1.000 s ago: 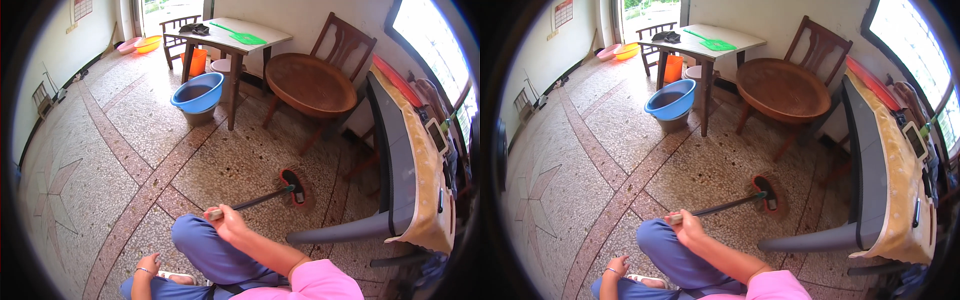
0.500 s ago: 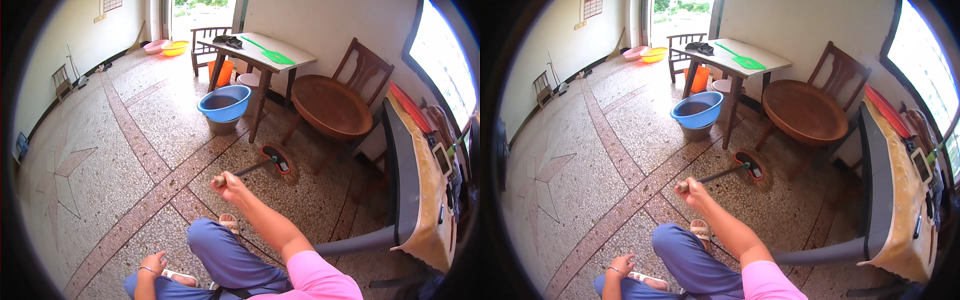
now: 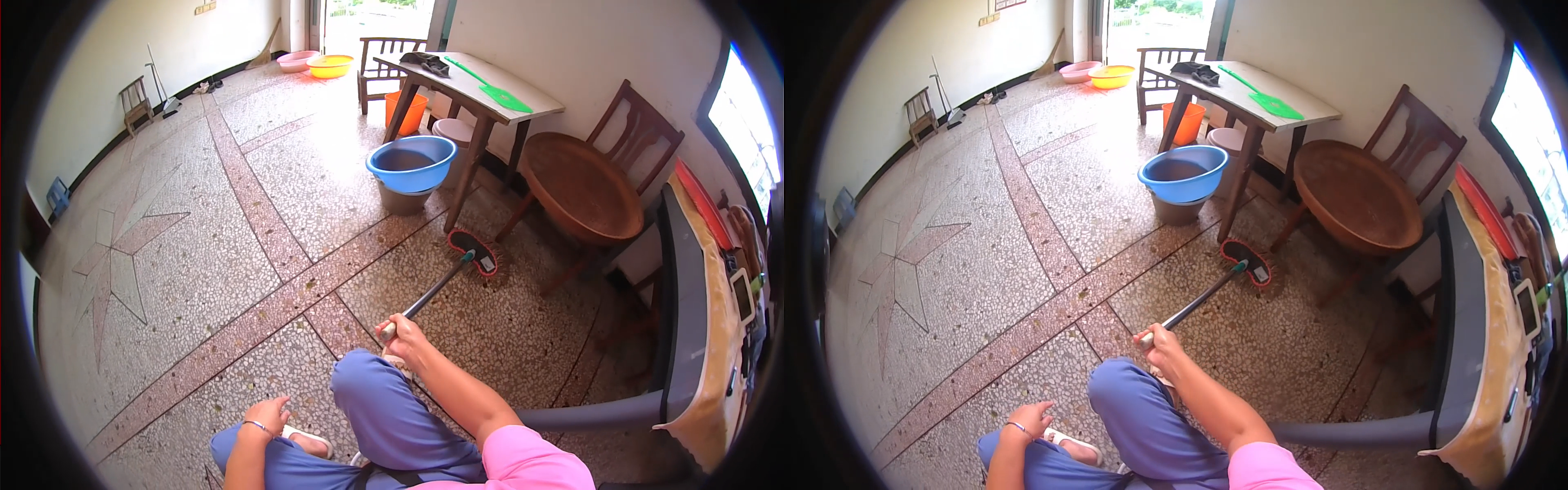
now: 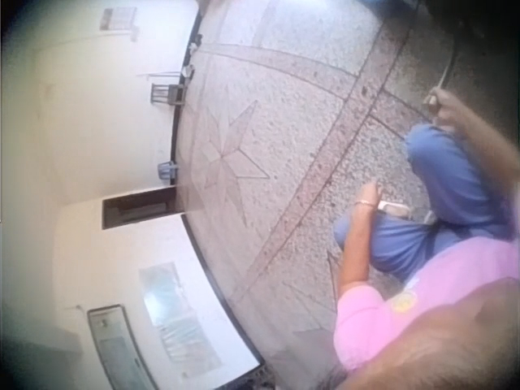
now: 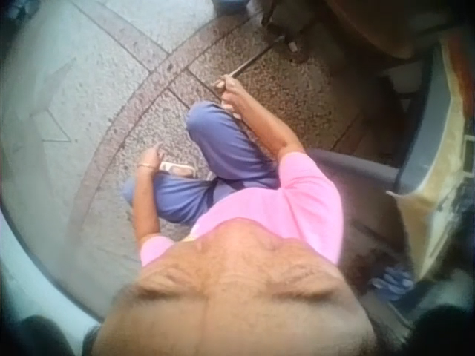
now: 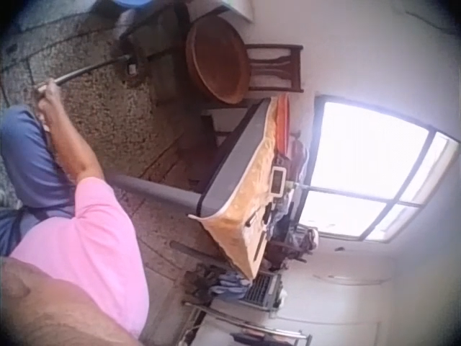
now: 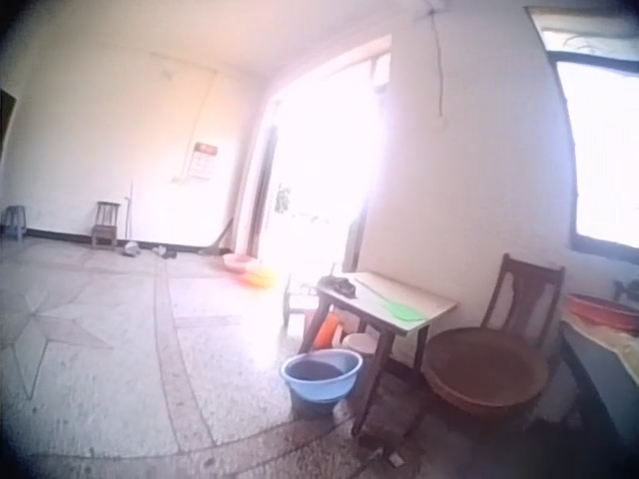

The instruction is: Sweep the tiled floor using a broom.

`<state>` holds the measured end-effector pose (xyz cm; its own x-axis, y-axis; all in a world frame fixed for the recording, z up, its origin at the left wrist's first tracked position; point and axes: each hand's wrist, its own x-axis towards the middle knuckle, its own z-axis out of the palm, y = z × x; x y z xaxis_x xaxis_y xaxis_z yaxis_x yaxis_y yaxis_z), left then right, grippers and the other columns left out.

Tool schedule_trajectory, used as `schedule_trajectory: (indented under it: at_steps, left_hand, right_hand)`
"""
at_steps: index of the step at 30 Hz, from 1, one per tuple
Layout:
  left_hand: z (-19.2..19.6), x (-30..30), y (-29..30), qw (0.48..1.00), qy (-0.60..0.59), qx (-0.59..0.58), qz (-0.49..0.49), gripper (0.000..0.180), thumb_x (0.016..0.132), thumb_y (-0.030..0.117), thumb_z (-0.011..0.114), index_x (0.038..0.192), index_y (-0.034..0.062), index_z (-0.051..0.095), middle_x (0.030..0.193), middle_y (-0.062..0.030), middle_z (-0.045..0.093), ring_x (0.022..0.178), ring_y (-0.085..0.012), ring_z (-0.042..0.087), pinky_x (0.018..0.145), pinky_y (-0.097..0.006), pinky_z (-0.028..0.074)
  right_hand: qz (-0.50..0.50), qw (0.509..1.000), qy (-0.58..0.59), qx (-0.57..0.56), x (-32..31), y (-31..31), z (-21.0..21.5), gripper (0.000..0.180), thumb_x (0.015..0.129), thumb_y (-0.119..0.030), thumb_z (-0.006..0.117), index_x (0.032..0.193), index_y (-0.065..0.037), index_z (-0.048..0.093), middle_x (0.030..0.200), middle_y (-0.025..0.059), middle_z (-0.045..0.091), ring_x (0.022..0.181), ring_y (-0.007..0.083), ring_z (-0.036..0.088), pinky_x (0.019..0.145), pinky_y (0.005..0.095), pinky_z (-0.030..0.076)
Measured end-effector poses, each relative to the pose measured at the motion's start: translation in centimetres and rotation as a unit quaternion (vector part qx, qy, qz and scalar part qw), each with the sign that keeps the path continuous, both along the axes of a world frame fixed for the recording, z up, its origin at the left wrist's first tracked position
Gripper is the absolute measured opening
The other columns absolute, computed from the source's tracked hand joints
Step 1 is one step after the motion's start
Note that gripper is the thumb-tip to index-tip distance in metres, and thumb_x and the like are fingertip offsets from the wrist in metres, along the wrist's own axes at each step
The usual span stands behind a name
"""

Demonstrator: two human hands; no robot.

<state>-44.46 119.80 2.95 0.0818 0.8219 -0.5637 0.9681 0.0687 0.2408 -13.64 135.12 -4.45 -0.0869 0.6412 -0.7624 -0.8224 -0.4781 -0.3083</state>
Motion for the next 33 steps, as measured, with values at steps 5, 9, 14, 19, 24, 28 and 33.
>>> schedule_trajectory:
  at_steps: [5,9,14,19,24,28,33]
  left_hand:
    - [-0.8,1.0,1.3,0.998,-0.01,-0.048,-0.025,0.039,0.082,0.03,0.052,0.119,0.02,0.05,0.1,-0.014,0.061,0.093,-0.0306,0.057,0.081,-0.039,0.045]
    - [-0.5,1.7,2.3,0.998,-0.037,-0.05,-0.009,0.038,0.082,0.029,0.052,0.119,0.02,0.05,0.102,-0.0143,0.06,0.095,-0.0305,0.056,0.081,-0.039,0.044]
    - [-1.1,1.0,1.8,0.999,-0.02,-0.018,-0.023,0.039,0.082,0.029,0.054,0.118,0.0166,0.051,0.096,-0.0147,0.062,0.091,-0.0311,0.058,0.08,-0.039,0.045]
    - [-0.7,1.4,1.6,0.999,-0.026,-0.007,-0.027,0.04,0.082,0.029,0.054,0.119,0.0172,0.05,0.1,-0.0165,0.06,0.093,-0.032,0.057,0.081,-0.039,0.044]
    - [0.6,0.6,0.6,1.0,-0.015,-0.009,0.004,0.04,0.082,0.03,0.054,0.12,0.0187,0.05,0.102,-0.0159,0.06,0.095,-0.0319,0.056,0.082,-0.039,0.044]
    - [0.0,0.4,0.3,1.0,-0.013,0.0,-0.004,0.038,0.082,0.03,0.052,0.119,0.0197,0.05,0.102,-0.0146,0.06,0.096,-0.0317,0.056,0.082,-0.04,0.044]
    - [-0.9,0.5,0.9,0.999,-0.032,0.02,-0.039,0.039,0.083,0.031,0.052,0.119,0.0185,0.05,0.102,-0.0145,0.06,0.094,-0.0313,0.057,0.082,-0.039,0.044]
  right_hand:
    - [0.025,0.99,0.1,0.101,-3.2,-4.0,10.3,0.008,0.084,-0.004,0.043,0.081,0.004,0.043,0.075,0.0159,0.05,0.068,0.0264,0.053,0.064,0.0362,0.051]
    - [0.118,0.984,0.115,0.066,-3.0,-8.4,14.4,0.006,0.084,-0.003,0.043,0.081,0.002,0.042,0.071,0.0102,0.048,0.065,0.0192,0.05,0.06,0.0318,0.048]
    - [0.221,0.972,0.046,0.069,2.5,-5.9,8.9,0.005,0.08,-0.003,0.044,0.077,-0.001,0.041,0.066,0.0044,0.044,0.057,0.0125,0.046,0.048,0.0259,0.043]
    - [0.233,0.964,-0.124,0.025,12.5,-4.4,1.3,0.011,0.081,-0.011,0.049,0.074,-0.009,0.041,0.055,-0.001,0.039,0.041,0.0086,0.035,0.034,0.0222,0.029]
    - [0.352,0.868,-0.351,-0.022,11.6,-12.2,-0.3,0.007,0.077,-0.011,0.047,0.078,-0.008,0.041,0.054,0.0029,0.039,0.038,0.0125,0.037,0.033,0.0281,0.031]
    - [0.396,0.848,-0.351,0.025,11.6,-17.7,2.5,0.01,0.072,-0.009,0.047,0.064,-0.005,0.042,0.05,0.0058,0.044,0.039,0.0149,0.042,0.033,0.0305,0.034]
    - [0.512,0.788,-0.342,0.027,11.8,-22.0,8.5,0.006,0.069,-0.007,0.047,0.065,-0.004,0.045,0.048,0.0068,0.044,0.036,0.0164,0.043,0.034,0.0299,0.034]
